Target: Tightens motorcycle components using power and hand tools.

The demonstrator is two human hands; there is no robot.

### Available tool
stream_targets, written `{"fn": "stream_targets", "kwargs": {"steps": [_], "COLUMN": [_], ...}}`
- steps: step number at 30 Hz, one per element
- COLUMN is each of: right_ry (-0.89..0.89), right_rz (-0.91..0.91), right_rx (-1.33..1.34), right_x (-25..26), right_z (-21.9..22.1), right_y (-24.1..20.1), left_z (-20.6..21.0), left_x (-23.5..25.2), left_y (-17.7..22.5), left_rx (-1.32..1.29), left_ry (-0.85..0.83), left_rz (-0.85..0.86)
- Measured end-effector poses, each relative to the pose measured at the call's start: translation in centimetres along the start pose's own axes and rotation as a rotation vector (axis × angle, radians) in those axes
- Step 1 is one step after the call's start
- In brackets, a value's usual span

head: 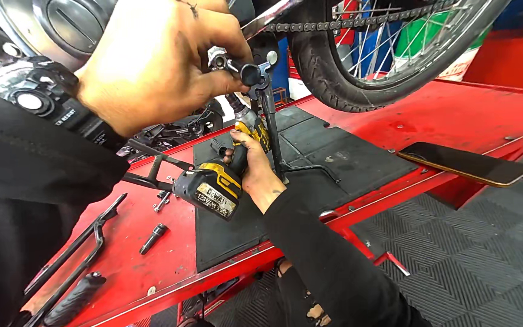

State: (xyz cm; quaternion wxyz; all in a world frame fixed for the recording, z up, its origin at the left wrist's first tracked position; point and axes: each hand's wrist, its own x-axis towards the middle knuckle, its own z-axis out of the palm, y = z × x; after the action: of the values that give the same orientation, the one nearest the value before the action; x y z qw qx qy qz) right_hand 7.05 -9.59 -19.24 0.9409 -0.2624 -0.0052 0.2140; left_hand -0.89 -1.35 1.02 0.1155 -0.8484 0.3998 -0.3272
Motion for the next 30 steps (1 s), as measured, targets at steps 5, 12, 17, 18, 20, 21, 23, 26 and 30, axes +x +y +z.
{"fn": "stream_targets", "kwargs": {"steps": [5,12,17,18,20,21,23,26,30], "right_ry": [0.03,-0.02,-0.012,0.0,0.027,0.042,0.057,0.051,0.009], "right_rz": [-0.01,-0.03,-0.025,-0.032,-0.047,-0.055,-0.058,-0.055,-0.026], "right_rx": [-0.014,-0.025,0.002,-0.005,-0.031,-0.034,-0.037,-0.024,-0.005], "right_x": [0.25,-0.1,-0.05,-0.03,0.02,0.08,0.27,0.32,0.31], "right_z": [0.16,-0.04,-0.04,0.03,0.14,0.27,0.48,0.52,0.26], "right_y": [0.25,0.13,0.29,0.39,0.59,0.62,0.79,0.98,0.7], "left_z": [0.09,0.23,0.15,0.1,0.07,0.04,-0.01,0.23,0.52], "left_x": [-0.05,0.0,0.01,0.03,-0.01,0.02,-0.03,-0.07,-0.22], "left_y": [-0.13,-0.57,-0.16,-0.08,0.01,0.04,0.01,-0.28,-0.63], "left_rx": [-0.015,-0.044,-0.031,-0.025,-0.03,-0.031,-0.036,-0.067,-0.091], "left_ry": [0.003,-0.012,-0.003,-0.004,-0.013,-0.013,-0.014,-0.021,-0.024], "left_rz": [0.017,0.015,0.0,0.0,-0.006,-0.008,-0.016,-0.038,-0.067]}}
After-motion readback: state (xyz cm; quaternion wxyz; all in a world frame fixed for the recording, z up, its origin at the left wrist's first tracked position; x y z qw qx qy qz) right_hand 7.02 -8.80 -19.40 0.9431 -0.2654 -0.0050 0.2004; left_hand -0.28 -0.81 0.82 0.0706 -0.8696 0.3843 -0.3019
